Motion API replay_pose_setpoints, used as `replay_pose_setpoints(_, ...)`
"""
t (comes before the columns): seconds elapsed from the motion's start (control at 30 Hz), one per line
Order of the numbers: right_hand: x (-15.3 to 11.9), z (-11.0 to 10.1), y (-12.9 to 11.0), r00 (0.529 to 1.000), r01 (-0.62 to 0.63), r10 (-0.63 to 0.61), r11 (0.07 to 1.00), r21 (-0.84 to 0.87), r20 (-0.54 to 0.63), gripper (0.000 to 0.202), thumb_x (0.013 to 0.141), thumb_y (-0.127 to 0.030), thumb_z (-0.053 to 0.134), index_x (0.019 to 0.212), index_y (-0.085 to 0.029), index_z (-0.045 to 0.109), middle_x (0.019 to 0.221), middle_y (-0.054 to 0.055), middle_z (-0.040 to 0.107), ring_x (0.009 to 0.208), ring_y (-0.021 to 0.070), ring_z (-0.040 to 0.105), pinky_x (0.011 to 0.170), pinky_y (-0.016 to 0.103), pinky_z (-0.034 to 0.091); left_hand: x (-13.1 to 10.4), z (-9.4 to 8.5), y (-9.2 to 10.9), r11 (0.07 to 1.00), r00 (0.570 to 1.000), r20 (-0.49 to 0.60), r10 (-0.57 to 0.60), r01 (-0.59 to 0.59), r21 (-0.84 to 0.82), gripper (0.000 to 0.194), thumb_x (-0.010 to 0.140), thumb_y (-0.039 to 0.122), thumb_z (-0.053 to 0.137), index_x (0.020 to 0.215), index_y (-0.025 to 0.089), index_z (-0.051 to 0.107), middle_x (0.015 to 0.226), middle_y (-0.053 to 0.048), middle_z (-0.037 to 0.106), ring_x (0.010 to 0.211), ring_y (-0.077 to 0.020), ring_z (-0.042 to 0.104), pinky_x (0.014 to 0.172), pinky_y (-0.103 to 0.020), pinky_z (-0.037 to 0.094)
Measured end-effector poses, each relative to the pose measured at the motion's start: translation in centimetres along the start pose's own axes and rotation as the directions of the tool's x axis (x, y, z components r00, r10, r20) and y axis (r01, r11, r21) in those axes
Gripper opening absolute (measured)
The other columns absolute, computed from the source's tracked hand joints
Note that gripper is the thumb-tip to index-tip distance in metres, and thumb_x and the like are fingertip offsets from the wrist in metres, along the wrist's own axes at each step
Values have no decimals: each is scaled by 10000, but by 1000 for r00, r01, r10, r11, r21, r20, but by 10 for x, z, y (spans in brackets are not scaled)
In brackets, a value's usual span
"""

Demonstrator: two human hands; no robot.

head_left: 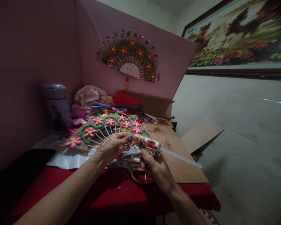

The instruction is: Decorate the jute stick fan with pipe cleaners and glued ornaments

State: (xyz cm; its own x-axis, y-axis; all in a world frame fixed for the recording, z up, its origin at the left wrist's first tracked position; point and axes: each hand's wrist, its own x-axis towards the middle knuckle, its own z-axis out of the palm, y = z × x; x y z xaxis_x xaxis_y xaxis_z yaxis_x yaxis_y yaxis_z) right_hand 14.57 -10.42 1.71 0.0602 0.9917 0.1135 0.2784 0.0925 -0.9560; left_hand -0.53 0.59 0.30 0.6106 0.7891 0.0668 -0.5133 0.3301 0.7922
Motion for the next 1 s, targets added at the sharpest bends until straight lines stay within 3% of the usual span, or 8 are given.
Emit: replay_pose_setpoints(1.0, -1, -1, -5, 999, 34, -35, 999, -30, -1, 432, 858, -500, 434, 597, -165, 512, 538, -18, 469, 487, 83, 422, 463, 209, 333, 1, 1, 0, 1000, 1000, -3, 8, -8, 14, 213, 626, 191, 762, 783, 74, 677, 707, -49, 607, 594, -75, 518, 529, -186, 404)
